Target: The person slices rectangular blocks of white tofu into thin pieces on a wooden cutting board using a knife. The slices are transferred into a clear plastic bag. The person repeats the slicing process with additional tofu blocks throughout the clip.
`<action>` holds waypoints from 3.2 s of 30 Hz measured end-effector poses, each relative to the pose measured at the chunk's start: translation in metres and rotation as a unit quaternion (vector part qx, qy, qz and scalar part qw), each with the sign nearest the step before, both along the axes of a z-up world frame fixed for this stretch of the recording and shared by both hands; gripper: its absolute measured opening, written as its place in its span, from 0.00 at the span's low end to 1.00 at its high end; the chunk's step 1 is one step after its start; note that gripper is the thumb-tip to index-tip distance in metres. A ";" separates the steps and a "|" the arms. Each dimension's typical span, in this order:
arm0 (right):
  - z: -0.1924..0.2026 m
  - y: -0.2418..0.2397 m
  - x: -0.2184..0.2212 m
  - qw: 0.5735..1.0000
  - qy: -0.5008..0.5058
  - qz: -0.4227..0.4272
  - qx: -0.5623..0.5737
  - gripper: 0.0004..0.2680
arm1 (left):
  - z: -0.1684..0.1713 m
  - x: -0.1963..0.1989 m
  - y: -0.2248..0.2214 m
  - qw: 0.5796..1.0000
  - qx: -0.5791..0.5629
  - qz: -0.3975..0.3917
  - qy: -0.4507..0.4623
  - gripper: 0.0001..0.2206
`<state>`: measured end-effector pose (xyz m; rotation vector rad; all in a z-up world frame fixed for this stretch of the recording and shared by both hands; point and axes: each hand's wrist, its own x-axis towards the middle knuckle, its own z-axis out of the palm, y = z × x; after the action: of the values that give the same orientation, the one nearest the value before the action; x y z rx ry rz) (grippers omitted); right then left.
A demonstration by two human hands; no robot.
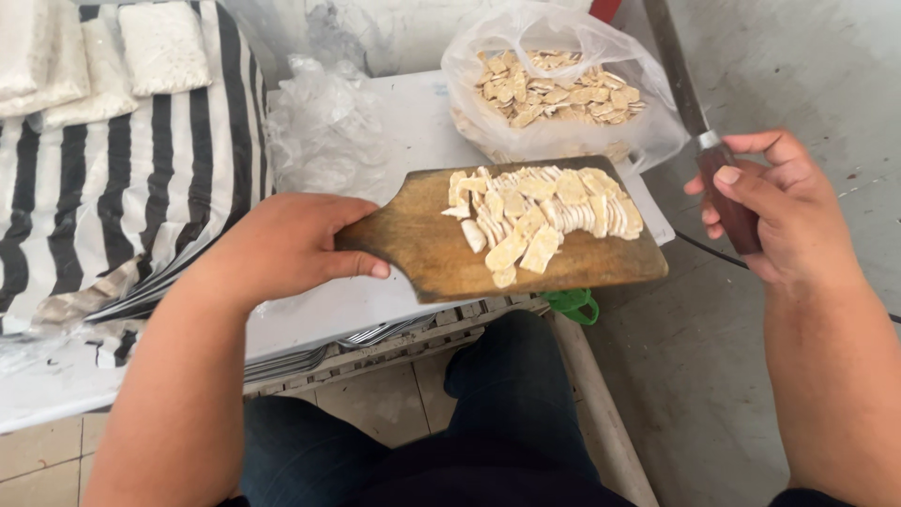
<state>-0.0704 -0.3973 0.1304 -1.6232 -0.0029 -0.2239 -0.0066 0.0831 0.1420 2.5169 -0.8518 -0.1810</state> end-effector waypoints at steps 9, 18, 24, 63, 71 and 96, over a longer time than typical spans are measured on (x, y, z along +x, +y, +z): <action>-0.028 -0.019 0.002 0.966 0.223 -0.016 -0.131 0.10 | 0.032 -0.006 -0.005 0.991 0.094 0.089 0.018 0.28; 0.001 -0.031 0.066 0.929 0.204 -0.045 -0.306 0.11 | 0.041 0.037 -0.041 0.984 0.123 0.104 -0.072 0.26; 0.031 -0.033 0.129 0.968 0.121 -0.034 -0.215 0.12 | 0.042 0.074 -0.075 0.981 0.155 0.075 -0.094 0.25; 0.052 -0.017 0.083 0.935 0.159 -0.002 -0.318 0.09 | 0.058 0.152 -0.144 0.943 0.294 0.114 -0.103 0.29; 0.063 -0.004 0.156 0.950 0.108 -0.071 -0.284 0.09 | 0.071 0.146 -0.155 0.937 0.312 0.119 -0.107 0.29; -0.018 0.037 0.119 0.981 0.155 0.082 0.078 0.04 | 0.084 0.147 -0.165 0.929 0.333 0.106 -0.118 0.27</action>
<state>0.0488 -0.3600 0.1119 -1.4777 0.1166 0.1529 0.1408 -0.0818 0.2256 3.3035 -0.6700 -0.1047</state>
